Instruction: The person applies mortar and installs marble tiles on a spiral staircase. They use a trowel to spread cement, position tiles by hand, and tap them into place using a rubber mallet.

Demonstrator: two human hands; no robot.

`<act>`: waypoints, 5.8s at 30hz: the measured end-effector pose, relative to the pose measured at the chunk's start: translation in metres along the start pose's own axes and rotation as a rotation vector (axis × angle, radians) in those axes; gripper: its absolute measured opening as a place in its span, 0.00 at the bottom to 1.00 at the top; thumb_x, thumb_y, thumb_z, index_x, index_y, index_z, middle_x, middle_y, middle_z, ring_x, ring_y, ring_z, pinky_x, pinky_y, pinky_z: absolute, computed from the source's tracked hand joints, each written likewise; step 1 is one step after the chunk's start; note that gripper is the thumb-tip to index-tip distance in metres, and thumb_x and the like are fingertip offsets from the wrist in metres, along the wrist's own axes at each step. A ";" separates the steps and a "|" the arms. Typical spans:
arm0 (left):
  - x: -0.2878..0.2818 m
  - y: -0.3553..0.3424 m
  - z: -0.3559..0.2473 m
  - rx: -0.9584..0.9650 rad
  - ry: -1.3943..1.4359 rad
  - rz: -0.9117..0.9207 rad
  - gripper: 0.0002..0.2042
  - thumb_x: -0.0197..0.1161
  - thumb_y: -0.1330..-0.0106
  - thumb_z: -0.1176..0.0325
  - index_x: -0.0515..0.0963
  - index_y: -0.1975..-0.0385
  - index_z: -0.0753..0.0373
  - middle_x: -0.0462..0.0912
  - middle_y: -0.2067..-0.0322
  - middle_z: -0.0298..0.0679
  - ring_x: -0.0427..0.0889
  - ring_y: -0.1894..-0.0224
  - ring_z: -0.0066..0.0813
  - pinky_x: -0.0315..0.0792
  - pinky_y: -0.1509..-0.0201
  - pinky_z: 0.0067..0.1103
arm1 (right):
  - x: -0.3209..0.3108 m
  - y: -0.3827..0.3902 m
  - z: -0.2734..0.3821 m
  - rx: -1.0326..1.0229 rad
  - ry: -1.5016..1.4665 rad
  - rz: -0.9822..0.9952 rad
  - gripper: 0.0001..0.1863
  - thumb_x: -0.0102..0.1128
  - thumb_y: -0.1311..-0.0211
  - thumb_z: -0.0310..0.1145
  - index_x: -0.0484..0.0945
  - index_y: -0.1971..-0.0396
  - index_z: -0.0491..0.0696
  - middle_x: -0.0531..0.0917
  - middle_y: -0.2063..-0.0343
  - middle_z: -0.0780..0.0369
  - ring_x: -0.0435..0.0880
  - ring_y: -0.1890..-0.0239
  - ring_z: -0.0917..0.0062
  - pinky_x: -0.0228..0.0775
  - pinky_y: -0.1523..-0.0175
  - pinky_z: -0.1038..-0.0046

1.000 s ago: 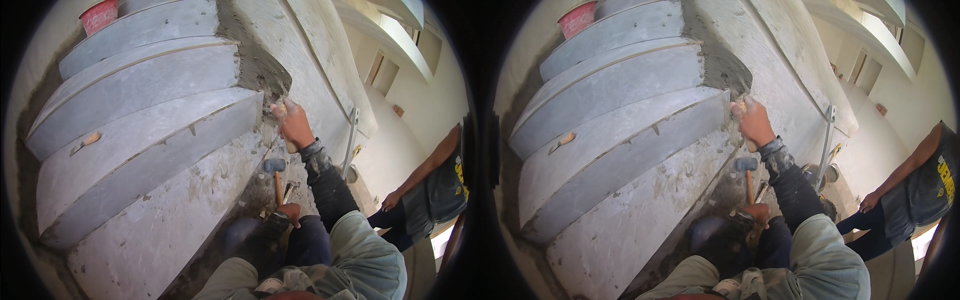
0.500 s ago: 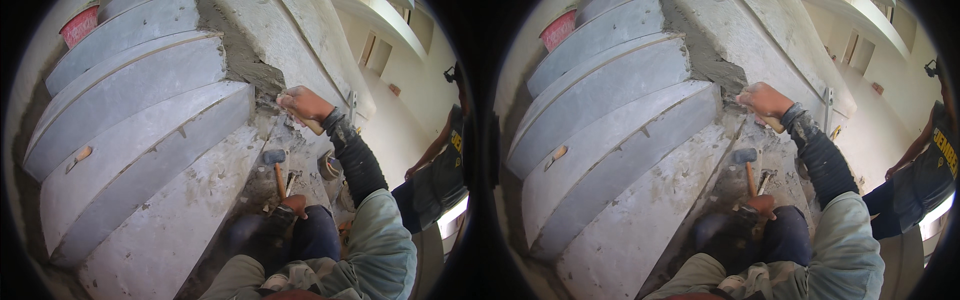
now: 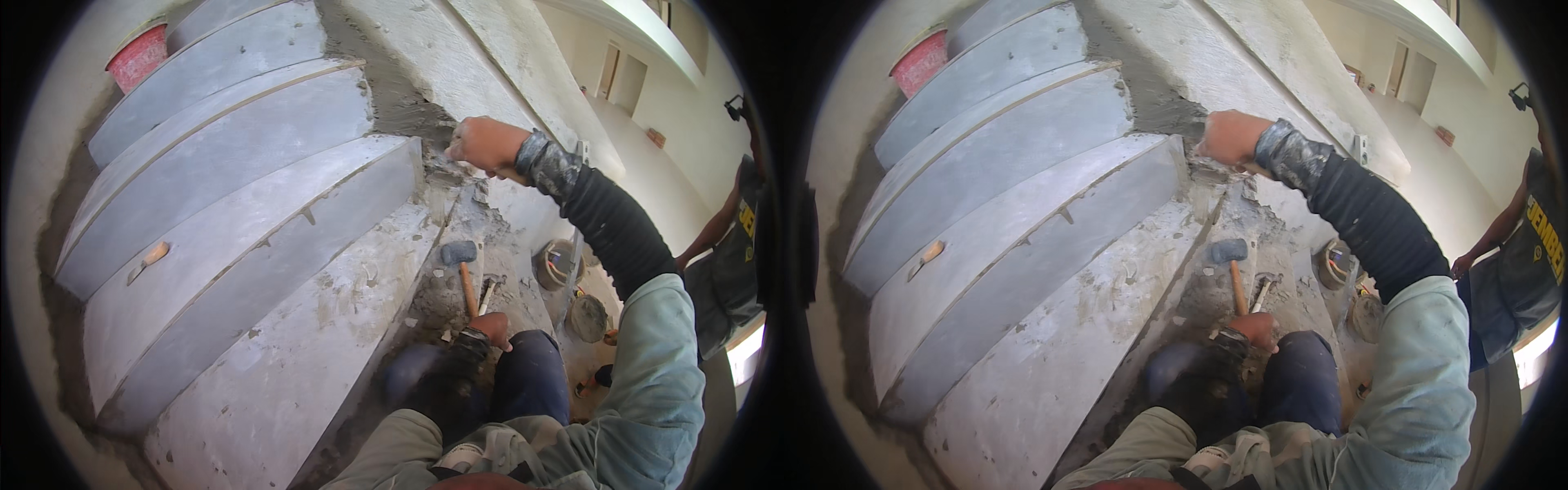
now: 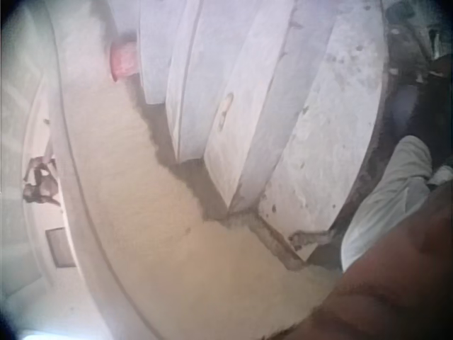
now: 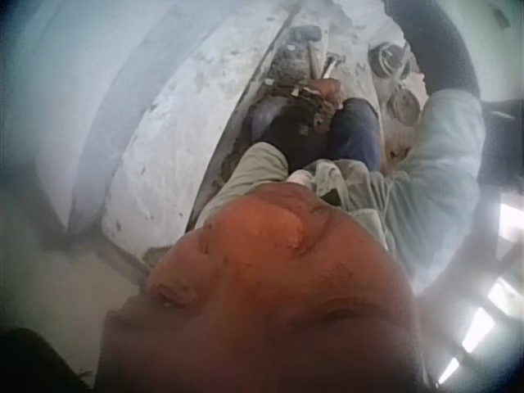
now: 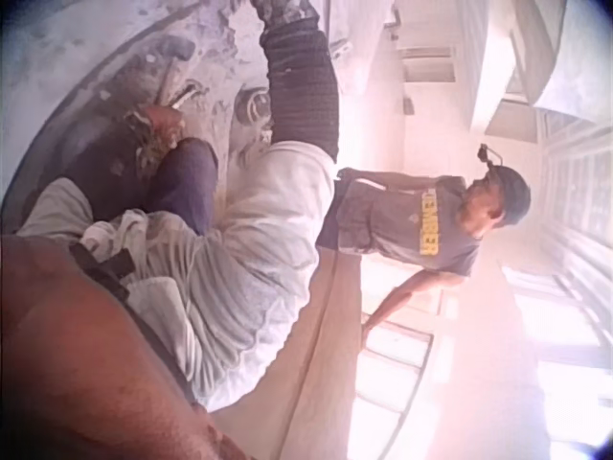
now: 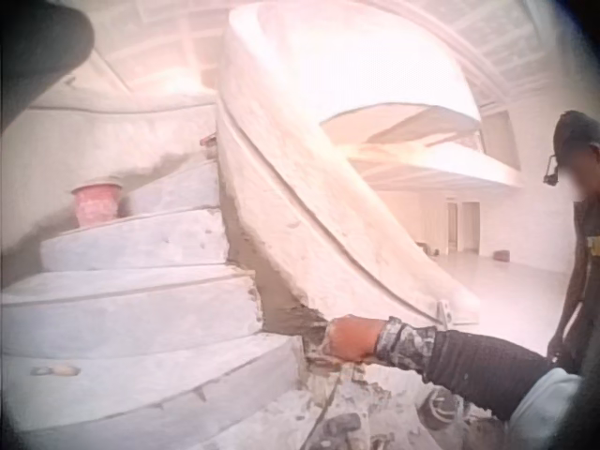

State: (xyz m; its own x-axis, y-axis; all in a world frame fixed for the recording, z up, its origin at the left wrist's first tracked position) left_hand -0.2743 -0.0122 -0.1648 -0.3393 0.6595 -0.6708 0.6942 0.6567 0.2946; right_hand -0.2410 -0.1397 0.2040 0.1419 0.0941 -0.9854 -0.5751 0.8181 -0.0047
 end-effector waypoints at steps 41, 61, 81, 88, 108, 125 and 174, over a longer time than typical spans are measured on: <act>-0.040 0.088 -0.021 0.157 0.246 -0.212 0.24 0.77 0.48 0.66 0.80 0.51 0.67 0.84 0.56 0.48 0.83 0.55 0.41 0.75 0.48 0.31 | 0.292 0.266 -0.123 0.580 -1.433 -0.530 0.08 0.55 0.33 0.33 0.76 0.64 0.44 0.72 0.82 0.69 0.70 0.83 0.85 0.61 0.80 0.80; -0.387 0.344 0.067 -0.315 -0.426 -0.839 0.18 0.56 0.26 0.58 0.82 0.50 0.67 0.86 0.56 0.44 0.82 0.53 0.32 0.72 0.44 0.28 | 0.444 0.600 -0.184 0.871 -0.205 -0.006 0.19 0.61 0.37 0.45 0.82 0.54 0.47 0.84 0.58 0.48 0.83 0.57 0.51 0.77 0.53 0.55; -0.369 0.343 0.061 -0.222 -0.168 -0.748 0.33 0.61 0.34 0.57 0.66 0.34 0.73 0.67 0.32 0.49 0.62 0.28 0.40 0.51 0.24 0.32 | 0.491 0.529 -0.267 1.164 -0.060 0.499 0.14 0.52 0.38 0.36 0.85 0.63 0.44 0.86 0.60 0.50 0.85 0.53 0.58 0.77 0.49 0.58; -0.380 0.316 0.066 -0.222 -0.105 -0.780 0.34 0.70 0.43 0.60 0.71 0.37 0.71 0.69 0.33 0.50 0.62 0.28 0.42 0.51 0.24 0.34 | 0.660 0.497 -0.345 0.532 0.012 0.615 0.15 0.51 0.35 0.37 0.85 0.68 0.44 0.88 0.67 0.53 0.87 0.64 0.57 0.78 0.59 0.56; -0.380 0.354 0.068 -0.335 0.007 -0.828 0.30 0.67 0.40 0.60 0.73 0.38 0.70 0.71 0.34 0.47 0.65 0.29 0.38 0.52 0.25 0.30 | 0.599 0.543 -0.305 1.056 -0.566 0.339 0.07 0.54 0.40 0.31 0.80 0.70 0.45 0.83 0.68 0.51 0.84 0.70 0.54 0.75 0.64 0.54; -0.385 0.339 0.077 -0.170 0.019 -0.969 0.23 0.65 0.39 0.59 0.81 0.46 0.66 0.84 0.49 0.44 0.80 0.47 0.30 0.65 0.35 0.23 | 0.061 0.250 -0.133 0.073 -0.467 0.137 0.11 0.74 0.51 0.31 0.82 0.70 0.42 0.79 0.82 0.56 0.78 0.79 0.66 0.68 0.70 0.69; -0.387 0.340 0.074 -0.207 0.026 -0.939 0.25 0.66 0.37 0.60 0.78 0.44 0.70 0.81 0.44 0.46 0.76 0.41 0.34 0.61 0.31 0.27 | 0.339 0.399 -0.338 0.433 0.186 0.424 0.13 0.56 0.43 0.41 0.83 0.75 0.47 0.84 0.68 0.55 0.84 0.66 0.58 0.78 0.62 0.56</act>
State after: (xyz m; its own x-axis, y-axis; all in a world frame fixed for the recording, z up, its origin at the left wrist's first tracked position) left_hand 0.1399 -0.0713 0.1439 -0.7154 -0.1617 -0.6798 0.0072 0.9711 -0.2386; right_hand -0.6942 0.0268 -0.1891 -0.1916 0.3921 -0.8998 -0.1668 0.8904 0.4235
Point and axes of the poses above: each hand's wrist, its own y-axis away from the middle knuckle, its own x-axis out of the palm, z = x × y, the point moved 4 cm from there along -y, towards the middle knuckle
